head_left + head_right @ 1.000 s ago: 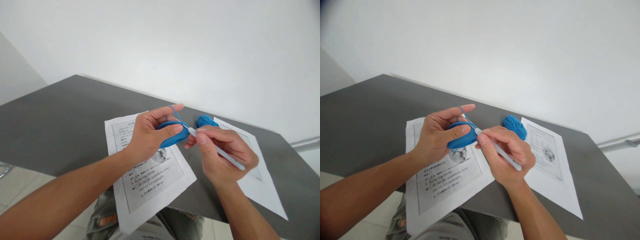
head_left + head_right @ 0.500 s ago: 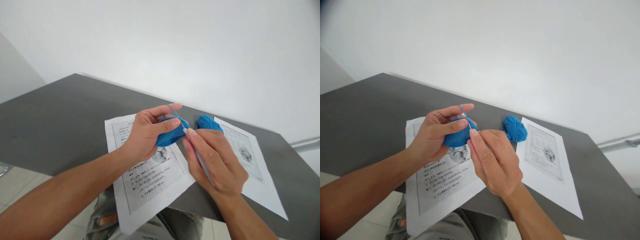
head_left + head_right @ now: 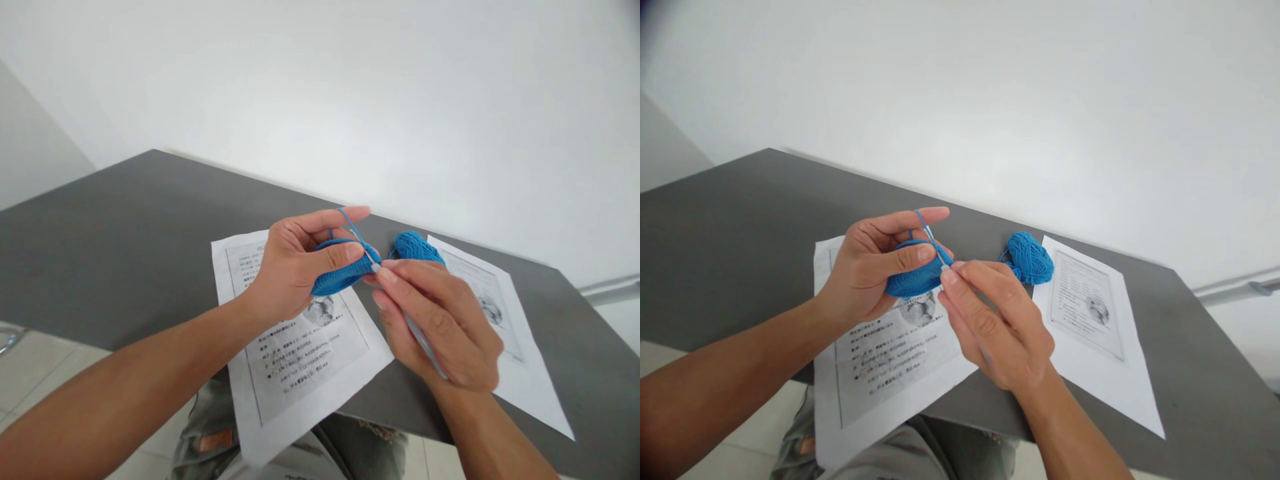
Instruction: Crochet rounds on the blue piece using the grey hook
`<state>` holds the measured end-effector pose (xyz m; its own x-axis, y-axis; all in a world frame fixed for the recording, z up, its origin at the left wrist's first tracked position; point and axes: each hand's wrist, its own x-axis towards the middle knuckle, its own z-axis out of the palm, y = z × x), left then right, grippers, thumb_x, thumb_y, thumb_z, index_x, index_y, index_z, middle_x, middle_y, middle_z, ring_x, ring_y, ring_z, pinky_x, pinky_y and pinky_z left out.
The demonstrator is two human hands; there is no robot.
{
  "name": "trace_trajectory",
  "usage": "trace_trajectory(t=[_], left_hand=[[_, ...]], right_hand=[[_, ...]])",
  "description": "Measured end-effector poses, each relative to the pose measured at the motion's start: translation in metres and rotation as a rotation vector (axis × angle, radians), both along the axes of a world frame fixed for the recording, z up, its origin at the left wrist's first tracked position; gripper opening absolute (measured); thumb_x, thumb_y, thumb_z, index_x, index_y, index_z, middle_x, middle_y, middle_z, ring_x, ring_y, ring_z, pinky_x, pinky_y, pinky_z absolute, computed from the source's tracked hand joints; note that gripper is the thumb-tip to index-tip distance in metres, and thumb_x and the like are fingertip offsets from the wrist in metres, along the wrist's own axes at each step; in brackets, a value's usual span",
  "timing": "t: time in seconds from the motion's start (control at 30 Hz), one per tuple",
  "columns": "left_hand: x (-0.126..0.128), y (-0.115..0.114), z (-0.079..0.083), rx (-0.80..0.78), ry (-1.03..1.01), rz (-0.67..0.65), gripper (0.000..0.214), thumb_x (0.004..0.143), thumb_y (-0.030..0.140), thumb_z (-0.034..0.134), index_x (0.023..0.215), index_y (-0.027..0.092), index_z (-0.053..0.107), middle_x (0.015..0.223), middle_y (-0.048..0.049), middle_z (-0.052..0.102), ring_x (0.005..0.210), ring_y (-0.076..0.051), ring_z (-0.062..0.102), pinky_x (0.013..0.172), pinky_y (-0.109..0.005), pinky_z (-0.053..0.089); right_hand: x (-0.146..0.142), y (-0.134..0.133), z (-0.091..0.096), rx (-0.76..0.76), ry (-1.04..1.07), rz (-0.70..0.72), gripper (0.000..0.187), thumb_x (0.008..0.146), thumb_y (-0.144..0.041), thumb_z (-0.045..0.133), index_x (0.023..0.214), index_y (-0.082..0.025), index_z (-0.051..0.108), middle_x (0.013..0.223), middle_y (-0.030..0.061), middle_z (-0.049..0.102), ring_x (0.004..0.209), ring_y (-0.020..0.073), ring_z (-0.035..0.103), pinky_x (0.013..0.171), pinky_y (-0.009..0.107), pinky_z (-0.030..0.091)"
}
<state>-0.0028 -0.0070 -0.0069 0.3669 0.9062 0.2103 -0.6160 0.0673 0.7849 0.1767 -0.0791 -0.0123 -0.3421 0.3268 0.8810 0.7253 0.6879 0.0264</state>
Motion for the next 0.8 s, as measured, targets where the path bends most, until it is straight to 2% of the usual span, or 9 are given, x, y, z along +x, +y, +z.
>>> trace_trajectory(t=[0.1,0.2,0.3,0.43,0.53,0.67,0.8], left_hand=[[0.002,0.000,-0.002,0.022,-0.004,0.048,0.039,0.069,0.013,0.097,0.107,0.020,0.088,0.077,-0.0022,0.081,0.071,-0.015,0.075,0.067,-0.024,0.060],[0.001,0.000,0.000,-0.042,0.009,0.004,0.037,0.070,0.015,0.097,0.106,0.020,0.088,0.079,-0.0034,0.082,0.071,-0.016,0.076,0.066,-0.025,0.060],[-0.002,0.001,0.004,-0.092,0.024,-0.063,0.037,0.071,0.018,0.098,0.106,0.019,0.088,0.080,-0.0055,0.083,0.070,-0.017,0.075,0.066,-0.026,0.060],[-0.006,0.001,0.006,-0.079,0.035,-0.105,0.038,0.069,0.020,0.099,0.105,0.019,0.088,0.079,-0.0056,0.082,0.066,-0.016,0.073,0.063,-0.026,0.058],[-0.006,0.002,0.006,-0.054,0.051,-0.068,0.038,0.068,0.020,0.100,0.104,0.020,0.089,0.076,-0.0044,0.080,0.064,-0.015,0.071,0.060,-0.026,0.056],[-0.006,0.006,0.006,-0.029,0.080,0.010,0.040,0.063,0.013,0.100,0.100,0.017,0.089,0.072,-0.0010,0.074,0.062,-0.012,0.066,0.059,-0.025,0.052],[-0.008,0.011,0.006,0.004,0.128,0.066,0.041,0.060,0.006,0.098,0.099,0.016,0.089,0.072,0.0008,0.073,0.062,-0.009,0.063,0.059,-0.022,0.051]], right_hand=[[-0.004,0.004,-0.002,0.029,-0.015,-0.023,0.046,0.088,0.000,0.078,0.131,-0.015,0.072,0.108,0.0123,0.079,0.097,0.0259,0.078,0.079,0.044,0.070],[-0.005,0.007,-0.010,0.070,-0.033,-0.022,0.055,0.090,-0.002,0.077,0.141,-0.017,0.067,0.106,0.0119,0.079,0.094,0.0254,0.077,0.076,0.043,0.069],[-0.003,0.008,-0.017,0.135,-0.066,0.002,0.057,0.092,-0.003,0.074,0.147,-0.013,0.064,0.110,0.0145,0.079,0.099,0.0278,0.077,0.078,0.045,0.069],[0.004,0.007,-0.016,0.105,-0.084,0.043,0.061,0.092,-0.002,0.073,0.151,-0.014,0.062,0.119,0.0138,0.080,0.106,0.0299,0.078,0.084,0.047,0.071],[0.008,0.008,-0.009,0.089,-0.103,0.082,0.064,0.088,-0.001,0.078,0.149,-0.015,0.063,0.114,0.0136,0.082,0.100,0.0294,0.080,0.079,0.046,0.072],[0.014,0.012,-0.001,0.059,-0.114,0.076,0.059,0.089,-0.002,0.078,0.144,-0.021,0.068,0.110,0.0111,0.083,0.097,0.0288,0.081,0.073,0.044,0.071],[0.019,0.014,0.000,0.042,-0.149,0.075,0.055,0.088,-0.002,0.080,0.139,-0.017,0.070,0.110,0.0135,0.083,0.098,0.0291,0.080,0.074,0.044,0.071]])
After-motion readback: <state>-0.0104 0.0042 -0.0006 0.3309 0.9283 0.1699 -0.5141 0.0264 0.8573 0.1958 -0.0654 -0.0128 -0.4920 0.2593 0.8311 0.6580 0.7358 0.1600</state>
